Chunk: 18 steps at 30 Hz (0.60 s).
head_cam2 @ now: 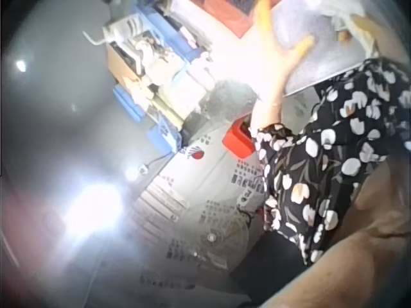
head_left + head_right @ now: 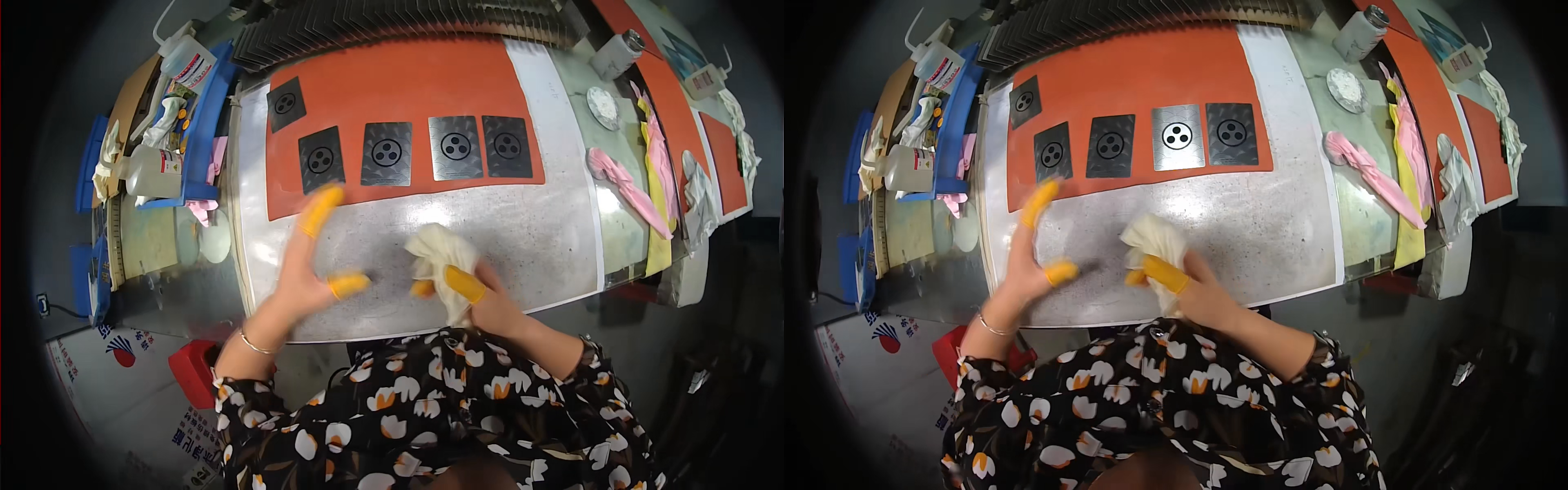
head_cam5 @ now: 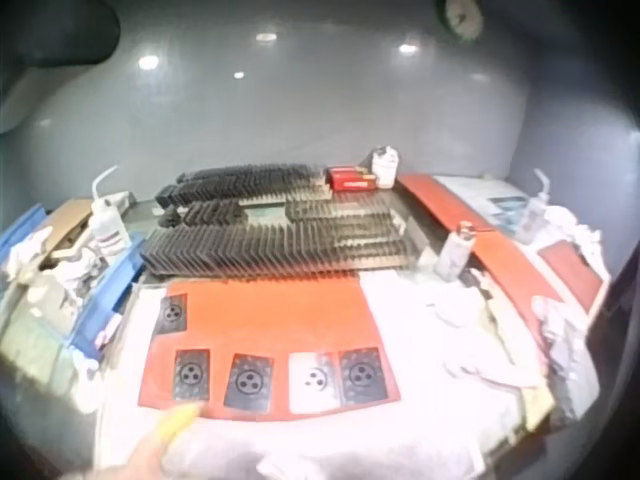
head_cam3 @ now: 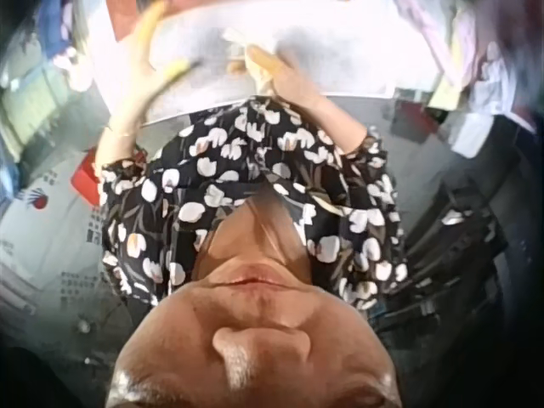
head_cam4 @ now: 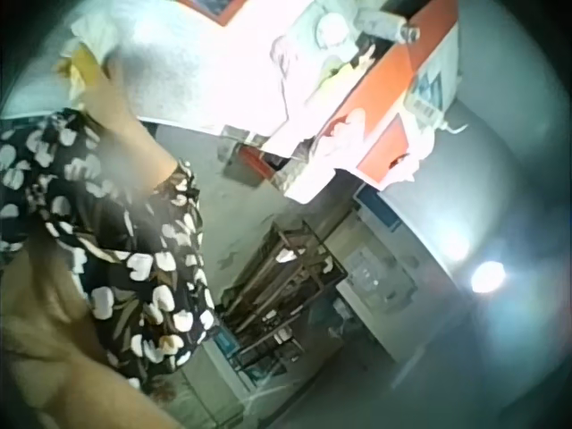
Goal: The person wipes the surface of a metal workbench and several small, square metal plates using a white cloth. They handle the plates one by one, wiping both sides and arranging them on a red mat. The person wears yellow finger cots during the process.
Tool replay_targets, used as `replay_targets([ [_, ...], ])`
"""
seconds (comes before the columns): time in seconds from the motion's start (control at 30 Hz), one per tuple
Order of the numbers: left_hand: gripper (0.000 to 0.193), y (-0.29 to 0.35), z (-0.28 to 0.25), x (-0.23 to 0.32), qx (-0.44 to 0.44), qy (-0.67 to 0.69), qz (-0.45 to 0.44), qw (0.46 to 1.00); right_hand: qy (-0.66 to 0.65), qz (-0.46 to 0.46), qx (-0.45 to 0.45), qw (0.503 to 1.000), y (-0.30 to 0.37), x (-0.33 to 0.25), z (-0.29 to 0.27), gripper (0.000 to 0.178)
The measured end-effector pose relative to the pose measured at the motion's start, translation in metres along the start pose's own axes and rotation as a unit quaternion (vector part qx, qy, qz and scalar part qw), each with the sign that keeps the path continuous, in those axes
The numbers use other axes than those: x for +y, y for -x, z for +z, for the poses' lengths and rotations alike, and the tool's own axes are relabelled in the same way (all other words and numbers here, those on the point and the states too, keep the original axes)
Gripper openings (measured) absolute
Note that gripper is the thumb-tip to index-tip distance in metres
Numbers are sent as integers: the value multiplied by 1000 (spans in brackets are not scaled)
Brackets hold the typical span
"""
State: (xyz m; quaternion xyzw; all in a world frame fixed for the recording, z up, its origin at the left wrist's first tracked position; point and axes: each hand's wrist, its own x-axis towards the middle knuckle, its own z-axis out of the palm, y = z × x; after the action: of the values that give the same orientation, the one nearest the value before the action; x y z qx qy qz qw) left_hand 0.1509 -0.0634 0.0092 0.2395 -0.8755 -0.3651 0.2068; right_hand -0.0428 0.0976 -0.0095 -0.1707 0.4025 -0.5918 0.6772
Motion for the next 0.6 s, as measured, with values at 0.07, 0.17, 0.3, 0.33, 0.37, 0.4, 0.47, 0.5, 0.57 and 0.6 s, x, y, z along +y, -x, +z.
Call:
replay_targets([
  [0.07,82,8,24,37,-37,25,40,998,114,6,-117,987,-13,8,14,41],
  [0.17,44,29,32,14,43,-97,125,986,-37,113,-236,964,-25,16,32,44],
  [0.3,19,66,13,-4,113,-170,-36,978,94,85,-247,961,-14,-5,22,40],
  [0.33,16,74,-1,-19,172,-135,-31,975,175,60,-237,954,-10,-15,13,38],
  [0.37,18,80,-15,-28,246,-193,-23,950,301,-39,-193,933,-6,-29,-1,35],
  [0.4,18,88,-41,-46,274,-230,-19,934,418,-135,-139,888,1,-47,-19,32],
  [0.47,22,110,-83,-73,280,-390,-41,876,555,-268,13,787,9,-74,-45,25],
  [0.5,28,125,-100,-94,281,-428,-77,855,580,-310,108,746,11,-87,-58,22],
  [0.57,45,131,-118,-105,173,-483,-140,847,678,-406,188,583,13,-110,-101,26],
  [0.6,47,136,-118,-109,186,-498,-160,832,711,-423,229,512,12,-127,-114,27],
])
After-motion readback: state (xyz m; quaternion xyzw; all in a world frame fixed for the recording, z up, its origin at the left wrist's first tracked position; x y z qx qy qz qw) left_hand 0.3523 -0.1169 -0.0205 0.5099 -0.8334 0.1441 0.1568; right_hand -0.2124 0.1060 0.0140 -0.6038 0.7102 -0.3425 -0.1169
